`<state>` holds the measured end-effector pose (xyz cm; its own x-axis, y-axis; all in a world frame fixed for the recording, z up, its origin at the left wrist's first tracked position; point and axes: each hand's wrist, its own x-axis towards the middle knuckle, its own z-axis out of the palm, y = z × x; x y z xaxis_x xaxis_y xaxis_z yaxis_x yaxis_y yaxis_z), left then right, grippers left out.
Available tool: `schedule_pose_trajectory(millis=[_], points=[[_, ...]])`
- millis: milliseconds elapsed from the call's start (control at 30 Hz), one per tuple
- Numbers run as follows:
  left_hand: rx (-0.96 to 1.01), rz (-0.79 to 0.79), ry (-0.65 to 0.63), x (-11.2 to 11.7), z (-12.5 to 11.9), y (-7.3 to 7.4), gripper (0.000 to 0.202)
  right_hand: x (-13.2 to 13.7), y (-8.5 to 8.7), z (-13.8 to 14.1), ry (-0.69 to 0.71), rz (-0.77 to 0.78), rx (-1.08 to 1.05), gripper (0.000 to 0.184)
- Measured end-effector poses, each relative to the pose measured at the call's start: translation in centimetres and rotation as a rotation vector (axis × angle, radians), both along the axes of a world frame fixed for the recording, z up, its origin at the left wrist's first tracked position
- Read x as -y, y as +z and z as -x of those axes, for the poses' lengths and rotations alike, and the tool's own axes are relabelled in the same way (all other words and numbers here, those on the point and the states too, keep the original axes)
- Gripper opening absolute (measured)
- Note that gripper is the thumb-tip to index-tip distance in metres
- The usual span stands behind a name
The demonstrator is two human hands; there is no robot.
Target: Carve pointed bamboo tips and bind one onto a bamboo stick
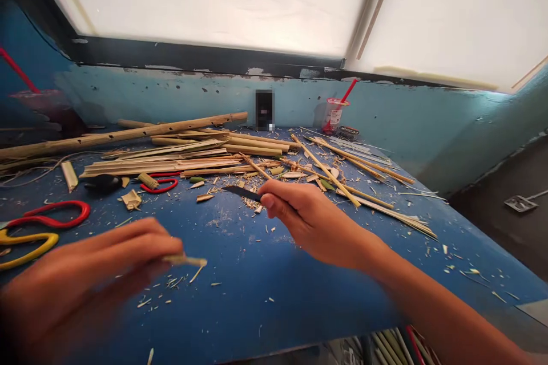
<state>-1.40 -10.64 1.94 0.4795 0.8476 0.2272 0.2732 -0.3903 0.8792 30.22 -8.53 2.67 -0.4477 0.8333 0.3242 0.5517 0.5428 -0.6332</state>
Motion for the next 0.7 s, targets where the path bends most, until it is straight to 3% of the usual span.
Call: schedule_pose_trajectory(millis=[33, 100, 200, 400, 533, 700], points=[[-0.163, -0.108, -0.131, -1.2, -0.1, 0.4, 0.015, 0.1, 0.1, 0.1, 0.021, -0.022, 0.004, 0.041], [-0.368, -0.146, -0.200, -3.5, -0.2, 0.7, 0.021, 0.1, 0.0, 0.4, 0.081, -0.053, 0.090, 0.045], [-0.491, -0.144, -0.342, -5.9, -0.6, -0.2, 0.022, -0.5, -0.7, 0.8, 0.144, -0.059, 0.259, 0.043], [-0.448, -0.178, -0.501, -8.7, -0.9, -3.3, 0.010, -1.2, -3.7, 1.4, 0.176, -0.170, 0.456, 0.040], [-0.394, -0.201, -0.576, -9.6, -0.9, -4.1, 0.013, -1.0, -5.2, 2.0, 0.250, -0.290, 0.519, 0.038], [-0.375, -0.209, -0.603, -9.9, -0.9, -4.6, 0.013, -0.9, -6.0, 2.9, 0.227, -0.405, 0.596, 0.035]])
